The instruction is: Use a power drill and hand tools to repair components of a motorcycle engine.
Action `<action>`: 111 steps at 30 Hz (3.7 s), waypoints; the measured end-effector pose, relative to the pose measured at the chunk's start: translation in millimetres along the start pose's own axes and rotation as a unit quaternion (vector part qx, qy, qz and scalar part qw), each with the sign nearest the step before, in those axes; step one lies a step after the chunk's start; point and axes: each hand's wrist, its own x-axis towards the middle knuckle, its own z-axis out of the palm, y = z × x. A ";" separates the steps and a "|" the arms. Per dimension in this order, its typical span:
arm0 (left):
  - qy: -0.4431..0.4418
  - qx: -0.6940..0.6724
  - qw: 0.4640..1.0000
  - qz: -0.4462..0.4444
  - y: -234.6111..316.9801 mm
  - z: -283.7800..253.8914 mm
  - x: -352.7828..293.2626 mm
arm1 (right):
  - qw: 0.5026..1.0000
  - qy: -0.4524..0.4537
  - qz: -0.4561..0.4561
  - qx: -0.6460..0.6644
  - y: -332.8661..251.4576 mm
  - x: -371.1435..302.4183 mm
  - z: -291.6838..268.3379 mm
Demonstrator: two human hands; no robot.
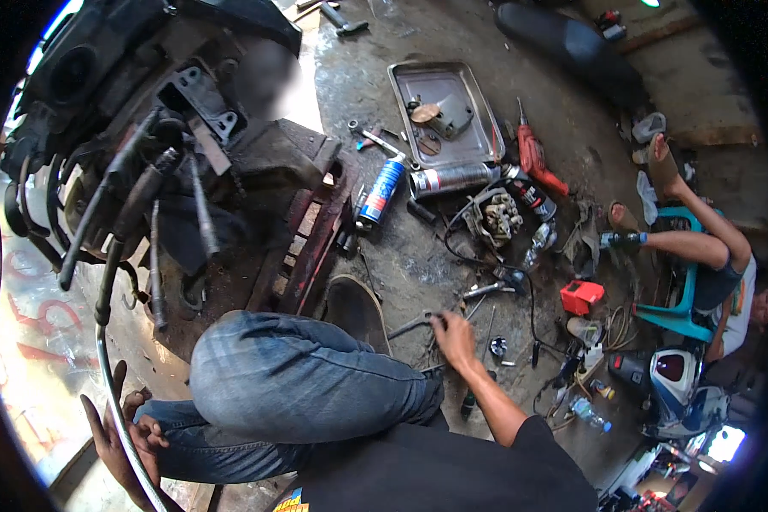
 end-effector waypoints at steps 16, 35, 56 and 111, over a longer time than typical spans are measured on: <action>-0.232 -0.024 0.968 -0.094 30.4 18.0 95.5 | 0.724 -0.061 -0.637 0.256 -321.5 -47.3 -152.4; -0.473 -0.364 0.776 -0.204 22.6 28.6 143.9 | 0.396 -0.642 0.159 0.637 -468.3 -137.0 -93.0; -0.357 0.047 0.916 -0.177 68.8 35.9 114.9 | 0.497 -0.683 0.115 0.523 -436.5 -134.4 -95.7; -0.319 0.237 0.917 -0.025 78.6 44.5 116.1 | 0.582 -0.623 -0.132 0.505 -362.2 -98.7 11.2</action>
